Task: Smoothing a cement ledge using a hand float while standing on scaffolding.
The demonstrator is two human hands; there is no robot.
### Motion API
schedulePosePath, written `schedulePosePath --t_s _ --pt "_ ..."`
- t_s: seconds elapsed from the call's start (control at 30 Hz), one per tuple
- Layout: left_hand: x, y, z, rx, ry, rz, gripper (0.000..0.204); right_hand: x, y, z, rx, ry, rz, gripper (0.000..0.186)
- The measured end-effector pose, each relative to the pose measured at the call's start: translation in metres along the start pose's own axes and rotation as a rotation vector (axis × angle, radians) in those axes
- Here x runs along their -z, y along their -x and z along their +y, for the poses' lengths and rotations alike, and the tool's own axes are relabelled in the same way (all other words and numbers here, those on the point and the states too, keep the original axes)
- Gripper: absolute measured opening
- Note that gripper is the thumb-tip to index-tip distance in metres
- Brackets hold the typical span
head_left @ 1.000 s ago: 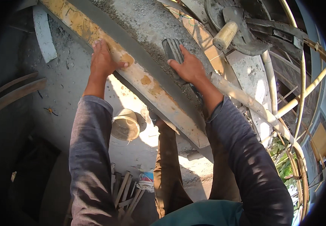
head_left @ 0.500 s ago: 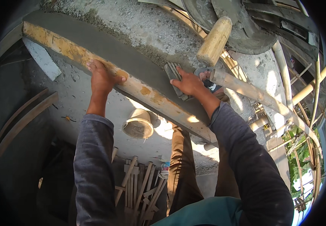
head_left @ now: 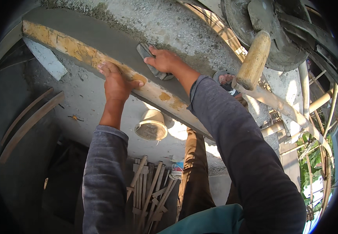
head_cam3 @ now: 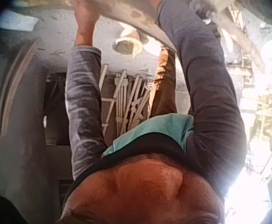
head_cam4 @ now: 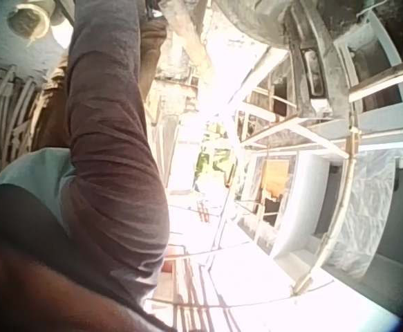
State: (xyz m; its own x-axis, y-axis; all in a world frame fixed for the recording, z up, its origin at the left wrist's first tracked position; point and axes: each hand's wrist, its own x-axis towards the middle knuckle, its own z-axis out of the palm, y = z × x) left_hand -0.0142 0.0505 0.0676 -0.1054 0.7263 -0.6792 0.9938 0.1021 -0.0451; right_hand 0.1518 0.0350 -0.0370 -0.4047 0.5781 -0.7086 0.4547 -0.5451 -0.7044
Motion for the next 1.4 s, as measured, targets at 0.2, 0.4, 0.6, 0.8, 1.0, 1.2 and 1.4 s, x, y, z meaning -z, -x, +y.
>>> schedulePosePath --t_s 0.2,0.4,0.6,0.8,1.0,1.2,1.4 --pt "0.000 -0.001 0.003 0.049 0.002 -0.049 0.141 -0.012 0.065 0.088 -0.477 0.217 -0.324 0.066" --pt "-0.004 0.002 -0.010 0.050 -0.012 -0.013 0.140 -0.023 0.086 0.038 -0.359 0.041 -0.023 0.068" --pt "0.001 -0.004 0.014 0.018 0.026 -0.038 0.140 0.003 -0.016 0.030 -0.153 0.055 0.049 0.061" --pt "0.000 0.000 -0.005 0.057 0.017 -0.029 0.140 0.009 0.064 0.036 -0.481 0.091 -0.369 0.064" --pt "0.004 0.000 -0.002 0.067 -0.028 -0.046 0.140 -0.021 0.034 0.013 -0.274 0.027 0.062 0.057" --pt "0.000 0.000 -0.002 0.033 0.004 -0.027 0.141 0.003 0.026 0.041 -0.462 0.134 -0.216 0.058" --pt "-0.001 0.001 -0.002 0.044 -0.006 -0.028 0.140 -0.027 0.105 0.061 -0.434 0.152 -0.023 0.060"
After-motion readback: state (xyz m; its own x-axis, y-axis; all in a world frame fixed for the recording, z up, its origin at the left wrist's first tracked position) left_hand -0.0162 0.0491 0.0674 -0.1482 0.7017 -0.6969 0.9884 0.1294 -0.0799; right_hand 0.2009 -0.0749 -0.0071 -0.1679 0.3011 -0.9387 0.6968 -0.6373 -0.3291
